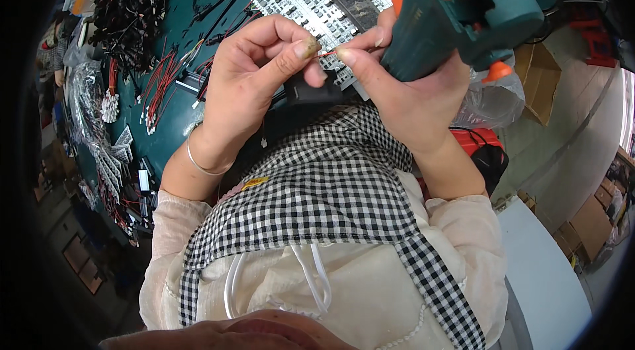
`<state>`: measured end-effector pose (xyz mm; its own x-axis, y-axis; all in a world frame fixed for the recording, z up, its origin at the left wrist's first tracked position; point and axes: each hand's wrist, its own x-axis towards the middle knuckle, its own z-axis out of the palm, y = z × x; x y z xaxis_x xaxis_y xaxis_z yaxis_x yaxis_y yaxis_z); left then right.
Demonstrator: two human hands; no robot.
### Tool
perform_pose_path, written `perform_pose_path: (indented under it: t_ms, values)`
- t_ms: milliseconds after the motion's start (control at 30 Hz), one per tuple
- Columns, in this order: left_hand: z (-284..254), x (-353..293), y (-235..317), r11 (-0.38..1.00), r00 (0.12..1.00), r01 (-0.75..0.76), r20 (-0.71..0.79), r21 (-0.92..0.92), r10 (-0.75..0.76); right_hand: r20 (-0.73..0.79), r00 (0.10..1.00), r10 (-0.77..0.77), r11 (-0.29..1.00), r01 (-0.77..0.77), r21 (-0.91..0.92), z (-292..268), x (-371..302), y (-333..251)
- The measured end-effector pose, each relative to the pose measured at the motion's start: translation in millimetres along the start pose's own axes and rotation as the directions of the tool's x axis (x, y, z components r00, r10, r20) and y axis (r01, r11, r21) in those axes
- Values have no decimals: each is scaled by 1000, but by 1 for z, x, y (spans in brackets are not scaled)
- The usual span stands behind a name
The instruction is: The person uses a soldering iron to attach wires to a circuit board. They repeatedly pick up wires, position them on the board, and apply heat to secure the connections. The person handles multiple wires and small electronic components throughout the process.
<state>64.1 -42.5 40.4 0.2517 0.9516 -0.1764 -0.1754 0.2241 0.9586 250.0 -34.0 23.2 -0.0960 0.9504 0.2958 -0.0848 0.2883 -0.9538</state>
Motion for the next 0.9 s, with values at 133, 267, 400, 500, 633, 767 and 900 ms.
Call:
perform_pose_path:
  t_ms: [133, 267, 400, 500, 633, 767, 900]
  values:
    - [2, -1, 2, 952, 995, -98, 39, 290, 90, 23, 1000, -5, 998, 6, -63, -1, 0, -1]
    - [-3, -4, 10, 919, 998, -63, 45, 390, 50, 113, 994, 9, 993, 4, -118, -3, -4, -2]
    - [-12, -10, 11, 928, 999, 11, 45, 372, -30, 197, 980, 23, 989, 6, -146, -1, -11, 3]
    - [-17, -18, 8, 908, 997, 74, -11, 412, -76, 191, 980, 49, 998, -40, -52, 0, -17, 4]
    - [-16, -21, -4, 759, 985, 117, -173, 641, -5, 156, 987, 29, 999, -25, -26, -22, -22, 0]
    - [-13, -14, -22, 600, 957, -65, -120, 798, 264, 91, 967, 238, 939, -253, 235, -51, -41, -21]
    - [-10, -14, -31, 433, 929, -102, -70, 895, 362, 25, 954, 300, 917, -295, 270, -83, -76, -28]
